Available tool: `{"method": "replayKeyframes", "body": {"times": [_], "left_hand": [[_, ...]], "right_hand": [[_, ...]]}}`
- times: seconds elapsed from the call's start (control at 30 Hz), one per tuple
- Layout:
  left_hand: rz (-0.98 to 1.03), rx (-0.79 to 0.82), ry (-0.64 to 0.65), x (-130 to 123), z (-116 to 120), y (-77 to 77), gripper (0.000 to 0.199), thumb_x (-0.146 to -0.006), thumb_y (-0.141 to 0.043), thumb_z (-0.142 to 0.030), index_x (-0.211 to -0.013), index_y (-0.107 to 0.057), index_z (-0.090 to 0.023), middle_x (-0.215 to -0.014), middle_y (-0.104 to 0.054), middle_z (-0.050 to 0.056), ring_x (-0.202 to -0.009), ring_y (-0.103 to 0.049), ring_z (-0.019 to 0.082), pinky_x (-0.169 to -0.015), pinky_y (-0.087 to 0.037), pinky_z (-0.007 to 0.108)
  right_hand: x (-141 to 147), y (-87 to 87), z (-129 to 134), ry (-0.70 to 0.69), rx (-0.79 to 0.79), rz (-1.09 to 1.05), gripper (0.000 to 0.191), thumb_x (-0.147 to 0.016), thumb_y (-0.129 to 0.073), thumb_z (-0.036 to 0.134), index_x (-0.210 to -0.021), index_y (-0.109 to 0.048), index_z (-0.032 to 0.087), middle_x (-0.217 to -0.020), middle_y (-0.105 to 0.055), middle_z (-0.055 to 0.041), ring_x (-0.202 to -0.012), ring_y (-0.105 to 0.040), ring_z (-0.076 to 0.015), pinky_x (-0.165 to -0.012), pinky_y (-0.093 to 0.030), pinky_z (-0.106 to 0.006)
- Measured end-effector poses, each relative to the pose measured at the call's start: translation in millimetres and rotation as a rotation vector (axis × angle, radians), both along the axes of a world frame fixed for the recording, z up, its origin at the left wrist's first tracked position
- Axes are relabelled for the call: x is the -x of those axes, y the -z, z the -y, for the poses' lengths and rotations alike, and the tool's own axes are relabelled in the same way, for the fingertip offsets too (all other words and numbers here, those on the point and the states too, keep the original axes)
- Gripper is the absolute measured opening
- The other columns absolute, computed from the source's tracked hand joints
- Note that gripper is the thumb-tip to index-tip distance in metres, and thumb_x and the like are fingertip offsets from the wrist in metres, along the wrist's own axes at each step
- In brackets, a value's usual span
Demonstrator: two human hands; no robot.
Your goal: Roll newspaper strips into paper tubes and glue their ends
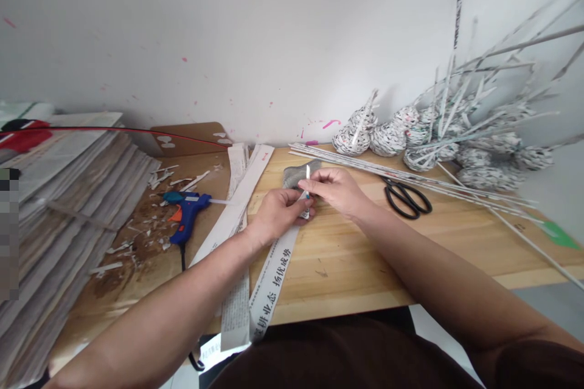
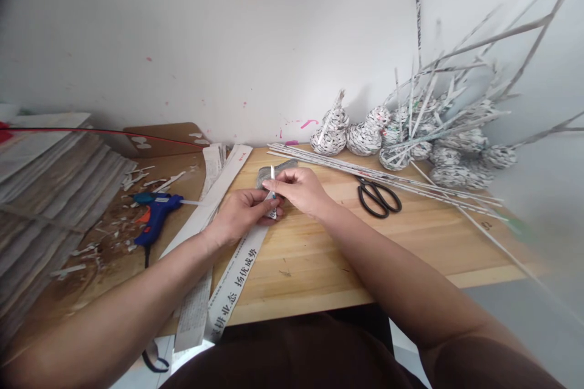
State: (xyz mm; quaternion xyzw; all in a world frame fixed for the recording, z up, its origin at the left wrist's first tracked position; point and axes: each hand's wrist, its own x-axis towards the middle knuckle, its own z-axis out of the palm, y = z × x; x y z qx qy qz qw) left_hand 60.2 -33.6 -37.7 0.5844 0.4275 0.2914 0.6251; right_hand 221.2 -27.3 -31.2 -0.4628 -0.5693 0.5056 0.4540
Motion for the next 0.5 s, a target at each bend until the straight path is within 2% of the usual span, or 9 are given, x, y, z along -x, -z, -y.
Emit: {"method": "replayKeyframes", "body": {"times": [0.13, 0.33, 0.5], "left_hand": [[-0.048, -0.063, 0.018, 0.6, 0.4, -1.5, 0.028, -0.077, -0.068, -0.043, -0.077, -0.07, -0.014, -0.08, -0.071, 0.006, -0.072, -0.065, 0.015, -0.07, -0.057, 0.03], [0.051, 0.025, 0.046, 0.9, 1.0, -0.8, 0.027, -0.077, -0.069, -0.04, -0.085, -0.071, -0.014, -0.082, -0.071, 0.006, -0.078, -0.066, 0.016, -0.075, -0.057, 0.031], [-0.001, -0.014, 0.098, 0.8, 2.1, -3.5, 0.03, -0.077, -0.068, -0.043, -0.084, -0.072, -0.013, -0.083, -0.072, 0.008, -0.08, -0.066, 0.018, -0.074, -0.056, 0.031]], "right_hand": [[1.8, 2.0, 1.1, 0.068, -0.007, -0.001, 0.034, -0.07, -0.076, 0.045, -0.063, -0.061, 0.016, -0.056, -0.061, 0.0005, -0.047, -0.053, -0.0093, -0.042, -0.04, -0.021], [-1.6, -3.1, 0.3, -0.107, 0.095, -0.093, 0.028, -0.074, -0.073, 0.042, -0.072, -0.066, 0.015, -0.056, -0.06, 0.0023, -0.042, -0.049, -0.0059, -0.038, -0.033, -0.018], [0.9, -5.7, 0.6, 0.0, 0.166, -0.2, 0.032, -0.064, -0.08, 0.037, -0.061, -0.058, 0.015, -0.052, -0.055, 0.0047, -0.04, -0.044, -0.0049, -0.037, -0.032, -0.019]]}}
